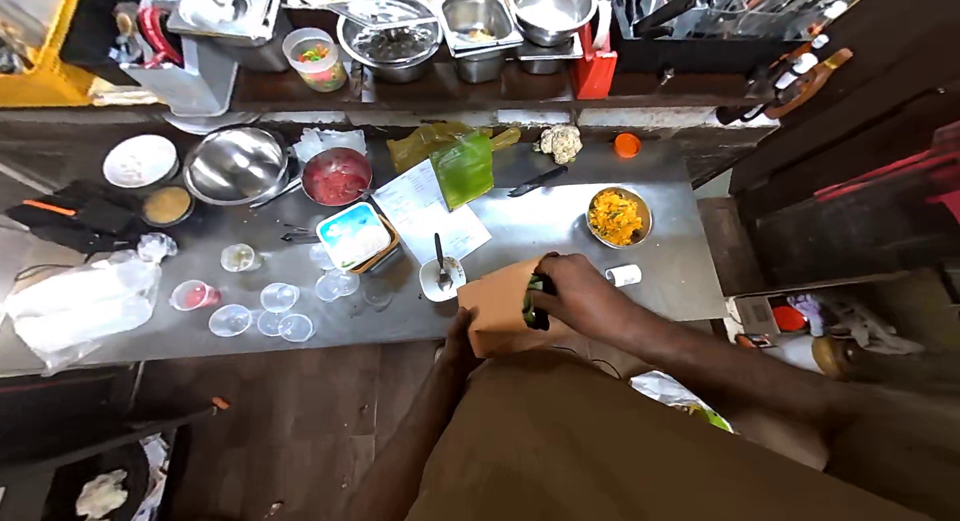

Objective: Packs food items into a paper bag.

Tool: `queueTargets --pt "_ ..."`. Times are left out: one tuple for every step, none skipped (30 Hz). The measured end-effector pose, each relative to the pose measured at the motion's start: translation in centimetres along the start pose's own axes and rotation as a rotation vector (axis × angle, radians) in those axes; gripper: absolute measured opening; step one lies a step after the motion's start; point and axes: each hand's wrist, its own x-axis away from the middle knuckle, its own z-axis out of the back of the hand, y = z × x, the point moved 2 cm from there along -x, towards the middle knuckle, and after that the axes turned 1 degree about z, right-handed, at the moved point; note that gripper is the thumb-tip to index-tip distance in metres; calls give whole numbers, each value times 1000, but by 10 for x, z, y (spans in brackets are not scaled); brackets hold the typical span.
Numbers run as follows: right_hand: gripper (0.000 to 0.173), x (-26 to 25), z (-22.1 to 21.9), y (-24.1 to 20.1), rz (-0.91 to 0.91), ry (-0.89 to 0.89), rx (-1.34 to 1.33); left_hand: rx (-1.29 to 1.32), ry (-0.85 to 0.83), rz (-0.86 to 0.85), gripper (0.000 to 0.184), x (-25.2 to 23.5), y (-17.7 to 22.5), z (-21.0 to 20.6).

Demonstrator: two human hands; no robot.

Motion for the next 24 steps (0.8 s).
queueTargets --pt "19 3 6 1 17 60 -2 54 -43 30 67 -2 -5 3" --pt "26 7 12 2 48 118 1 123 -111 47 63 -4 -8 6" --pt "31 11 21 2 102 179 -5 170 -133 60 62 -6 -11 8" --pt "32 15 31 3 174 242 -12 195 -132 76 62 -7 -12 10" --pt "31 18 39 6 241 291 -34 205 -138 84 64 -7 -13 12" --pt "31 19 45 10 294 318 -66 206 -173 82 66 -8 -12 13" --pt "36 18 48 15 326 317 -107 206 -243 67 70 -10 -9 9" --pt "47 15 46 20 310 270 -139 200 -297 63 73 -13 -6 4" --pt "63 12 39 25 249 182 -156 162 -321 76 75 -16 -6 5" --pt "77 10 28 29 172 75 -168 119 -316 122 74 -19 -9 14" --pt "84 8 15 32 120 -8 -196 76 -288 183 71 -22 -13 28" --pt "83 9 2 33 108 -55 -235 6 -245 227 67 -23 -14 36" --pt "75 11 -10 36 134 -68 -261 -68 -211 260 64 -23 -12 37" --pt "65 14 -19 38 179 -47 -286 -138 -189 283 61 -23 -7 34" --pt "56 17 -24 41 220 -15 -304 -191 -180 295 61 -23 0 28" --pt "49 20 -27 45 243 11 -318 -243 -197 296 67 -23 7 18" --pt "45 23 -28 49 253 38 -331 -272 -270 286 83 -24 16 6" --pt "43 25 -30 54 236 60 -337 -282 -358 278 97 -30 19 1" --pt "46 28 -30 60 192 67 -312 -256 -493 283 110 -42 18 7" --pt "53 32 -30 66 119 45 -264 -258 -555 287 119 -51 17 9" --pt "61 34 -31 71 41 2 -220 -267 -575 296 122 -56 18 9" --pt "66 34 -33 76 -19 -34 -207 -288 -578 304 124 -58 19 8" --pt "64 34 -35 79 -54 -50 -227 -303 -571 320 124 -59 20 8" --pt "59 33 -36 82 -71 -44 -252 -326 -545 339 122 -61 19 8"
